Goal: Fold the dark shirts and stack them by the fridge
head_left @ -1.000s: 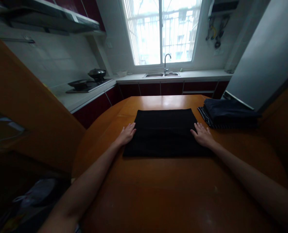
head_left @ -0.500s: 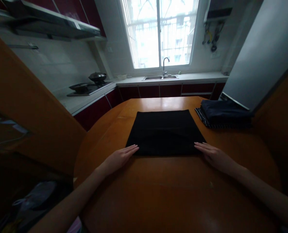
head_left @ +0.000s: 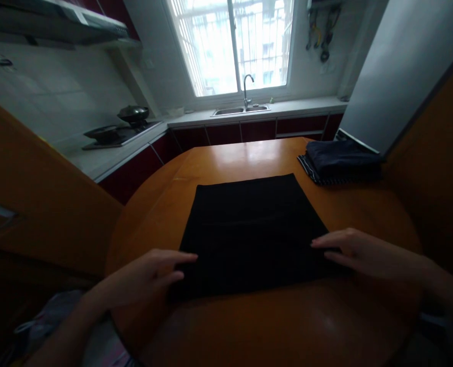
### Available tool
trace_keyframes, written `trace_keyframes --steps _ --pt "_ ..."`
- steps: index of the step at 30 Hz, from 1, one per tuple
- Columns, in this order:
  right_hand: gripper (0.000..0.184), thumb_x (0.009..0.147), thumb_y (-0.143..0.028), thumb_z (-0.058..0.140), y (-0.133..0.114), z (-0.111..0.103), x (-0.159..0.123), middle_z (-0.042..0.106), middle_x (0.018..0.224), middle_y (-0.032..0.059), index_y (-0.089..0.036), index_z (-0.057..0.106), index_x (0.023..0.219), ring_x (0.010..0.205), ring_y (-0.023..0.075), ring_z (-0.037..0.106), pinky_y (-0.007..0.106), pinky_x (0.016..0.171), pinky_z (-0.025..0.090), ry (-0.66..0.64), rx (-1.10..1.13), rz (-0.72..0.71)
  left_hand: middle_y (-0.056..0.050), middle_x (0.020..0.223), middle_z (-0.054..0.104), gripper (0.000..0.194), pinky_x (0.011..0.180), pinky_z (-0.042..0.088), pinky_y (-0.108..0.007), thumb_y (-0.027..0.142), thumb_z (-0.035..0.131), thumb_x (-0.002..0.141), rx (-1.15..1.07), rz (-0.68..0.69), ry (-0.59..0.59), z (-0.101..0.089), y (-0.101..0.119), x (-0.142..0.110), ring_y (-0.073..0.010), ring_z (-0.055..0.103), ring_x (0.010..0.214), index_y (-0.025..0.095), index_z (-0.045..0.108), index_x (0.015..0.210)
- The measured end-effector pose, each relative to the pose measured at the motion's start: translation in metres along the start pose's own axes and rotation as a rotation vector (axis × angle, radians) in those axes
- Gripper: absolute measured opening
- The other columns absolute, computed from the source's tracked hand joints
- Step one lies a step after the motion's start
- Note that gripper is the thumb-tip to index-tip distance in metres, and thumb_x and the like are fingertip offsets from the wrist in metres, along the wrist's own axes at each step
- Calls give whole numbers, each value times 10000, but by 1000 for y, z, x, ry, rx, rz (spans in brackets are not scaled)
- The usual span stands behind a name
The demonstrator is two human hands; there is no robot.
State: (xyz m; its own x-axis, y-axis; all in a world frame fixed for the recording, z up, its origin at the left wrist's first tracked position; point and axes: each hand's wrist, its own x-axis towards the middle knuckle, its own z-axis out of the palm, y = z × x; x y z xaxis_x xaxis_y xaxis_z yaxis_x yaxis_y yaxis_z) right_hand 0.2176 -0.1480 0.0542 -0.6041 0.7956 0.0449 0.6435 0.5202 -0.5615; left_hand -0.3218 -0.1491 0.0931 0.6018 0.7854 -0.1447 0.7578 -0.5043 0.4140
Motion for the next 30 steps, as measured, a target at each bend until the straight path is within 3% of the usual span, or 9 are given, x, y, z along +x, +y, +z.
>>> trace_keyframes --steps 2,4,6,8,13,20,24,30 --pt "324 938 -380 561 14 -14 42 768 1133 79 -238 765 1146 1016 287 721 399 888 577 138 102 92 -59 1241 724 413 968 549 -364 485 533 971 -74 -59 167 -12 -17 37 -246 689 1108 263 681 1287" --pt "336 898 -432 598 33 -24 86 774 1059 112 -191 777 1050 940 286 715 399 854 557 206 133 150 -81 1104 754 459 832 567 -351 558 536 930 -93 -109 259 -18 -36 79 -242 705 951 210 722 1166" --pt "352 855 -468 646 51 -27 121 770 934 122 -159 773 964 828 260 692 368 774 535 168 122 198 -72 951 752 461 731 544 -320 590 546 898 -108 -147 257 -18 -52 111 -216 682 808 188 739 1017" --pt "360 838 -495 658 65 -25 137 751 847 108 -154 760 890 768 234 660 339 712 504 108 114 217 -46 825 717 447 678 512 -291 590 538 898 -136 -155 202 -13 -62 126 -192 646 732 186 727 918" --pt "426 840 -605 619 82 -19 124 715 781 60 -195 736 852 704 204 620 316 641 461 3 141 262 -32 858 689 372 716 493 -286 535 556 923 -185 -127 101 1 -66 114 -185 631 780 194 702 945" --pt "451 796 -641 656 81 -23 112 704 798 56 -202 732 871 721 206 618 327 665 477 -78 176 277 -29 858 652 292 701 485 -282 473 597 928 -214 -94 97 6 -70 108 -167 605 763 190 670 944" --pt "472 797 -657 644 83 -22 113 668 736 48 -191 715 812 676 195 588 321 630 452 -66 139 230 -22 831 628 273 692 475 -277 445 586 935 -196 -57 133 8 -68 110 -157 591 745 182 648 898" --pt "510 790 -704 637 80 -27 111 687 772 68 -197 697 777 707 209 602 339 672 468 53 154 174 -24 832 624 284 692 467 -274 453 576 933 -195 -73 201 6 -66 107 -157 572 751 179 642 894"
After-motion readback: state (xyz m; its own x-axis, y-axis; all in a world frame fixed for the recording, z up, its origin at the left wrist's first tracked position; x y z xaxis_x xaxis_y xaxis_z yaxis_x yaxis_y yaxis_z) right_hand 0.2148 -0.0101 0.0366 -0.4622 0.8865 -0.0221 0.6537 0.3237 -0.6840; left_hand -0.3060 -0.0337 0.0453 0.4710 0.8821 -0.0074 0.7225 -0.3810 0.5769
